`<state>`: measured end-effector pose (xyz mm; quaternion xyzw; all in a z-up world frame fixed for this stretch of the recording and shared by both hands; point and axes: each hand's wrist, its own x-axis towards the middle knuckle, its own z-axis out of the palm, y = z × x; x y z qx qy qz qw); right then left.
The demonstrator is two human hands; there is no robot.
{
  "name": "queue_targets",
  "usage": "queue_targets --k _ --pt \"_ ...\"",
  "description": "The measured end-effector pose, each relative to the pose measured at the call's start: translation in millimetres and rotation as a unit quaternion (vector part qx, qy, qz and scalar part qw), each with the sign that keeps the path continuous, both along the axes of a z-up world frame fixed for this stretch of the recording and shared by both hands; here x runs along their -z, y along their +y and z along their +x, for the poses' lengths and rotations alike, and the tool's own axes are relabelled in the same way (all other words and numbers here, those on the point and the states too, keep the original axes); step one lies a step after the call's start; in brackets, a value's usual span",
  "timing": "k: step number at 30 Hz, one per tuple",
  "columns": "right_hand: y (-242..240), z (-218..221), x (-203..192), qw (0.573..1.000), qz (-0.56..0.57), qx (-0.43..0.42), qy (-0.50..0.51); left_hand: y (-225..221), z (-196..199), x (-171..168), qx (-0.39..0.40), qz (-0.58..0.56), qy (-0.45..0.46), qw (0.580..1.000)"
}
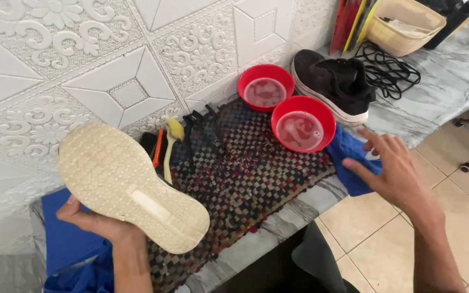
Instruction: Scrubbing the white sole of a black sneaker with a brush and soapy water, then wiping it with a blue cloth.
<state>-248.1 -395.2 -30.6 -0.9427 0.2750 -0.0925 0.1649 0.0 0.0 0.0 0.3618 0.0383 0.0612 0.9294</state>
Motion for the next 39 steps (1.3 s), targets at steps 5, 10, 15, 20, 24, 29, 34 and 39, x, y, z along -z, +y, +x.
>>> queue_targets --k 5,10,15,20,24,29,34,39 --pt "-12 -20 65 0.992 -0.077 -0.057 -0.086 1 14 34 -0.029 -0.009 -0.02 0.999" --pt "-5 -28 55 0.951 0.048 0.038 -0.302 7 17 43 -0.011 -0.032 0.022 0.999" --pt "71 1 -8 0.911 0.185 -0.022 -0.368 7 10 49 0.115 -0.042 -0.029 0.992" --pt "159 116 -64 0.899 0.053 -0.27 -0.34 -3 4 66 0.161 -0.035 0.023 0.986" --pt "228 167 -18 0.789 -0.093 -0.502 -0.342 2 13 77 0.123 -0.138 0.035 0.982" --pt "238 120 -5 0.783 -0.025 -0.544 -0.302 27 14 69 0.148 -0.1 -0.042 0.983" --pt "187 106 -5 0.853 0.27 -0.441 -0.066 27 14 48 0.057 -0.065 -0.006 0.996" --pt "174 127 -46 0.842 0.217 -0.299 -0.393 19 8 51 0.097 -0.08 0.007 0.992"
